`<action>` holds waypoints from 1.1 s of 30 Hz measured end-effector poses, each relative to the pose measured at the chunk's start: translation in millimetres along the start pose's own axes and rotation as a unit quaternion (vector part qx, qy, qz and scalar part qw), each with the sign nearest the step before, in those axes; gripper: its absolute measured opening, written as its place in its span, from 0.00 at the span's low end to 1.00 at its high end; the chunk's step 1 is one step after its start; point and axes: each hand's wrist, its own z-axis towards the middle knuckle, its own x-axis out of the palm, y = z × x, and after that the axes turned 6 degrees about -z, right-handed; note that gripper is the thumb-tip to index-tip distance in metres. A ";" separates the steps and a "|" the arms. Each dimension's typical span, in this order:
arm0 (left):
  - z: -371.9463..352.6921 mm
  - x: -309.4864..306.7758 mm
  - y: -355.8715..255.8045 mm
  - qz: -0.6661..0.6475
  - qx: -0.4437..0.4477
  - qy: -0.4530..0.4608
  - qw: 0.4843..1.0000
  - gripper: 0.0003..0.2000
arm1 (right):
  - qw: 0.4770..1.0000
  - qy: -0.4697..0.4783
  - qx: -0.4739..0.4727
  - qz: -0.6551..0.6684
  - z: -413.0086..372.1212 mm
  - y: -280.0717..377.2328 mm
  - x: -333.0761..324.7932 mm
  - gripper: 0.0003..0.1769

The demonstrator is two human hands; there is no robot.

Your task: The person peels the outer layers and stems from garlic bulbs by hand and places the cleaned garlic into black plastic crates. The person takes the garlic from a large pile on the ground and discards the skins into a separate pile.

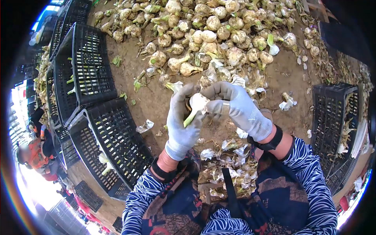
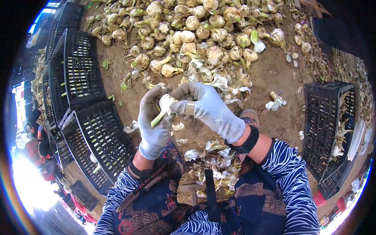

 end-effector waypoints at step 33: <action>-7.8 7.5 -29.5 0.398 0.221 0.037 0.890 0.32 | 0.790 -0.145 -0.213 -0.557 -18.7 -10.4 20.5 0.08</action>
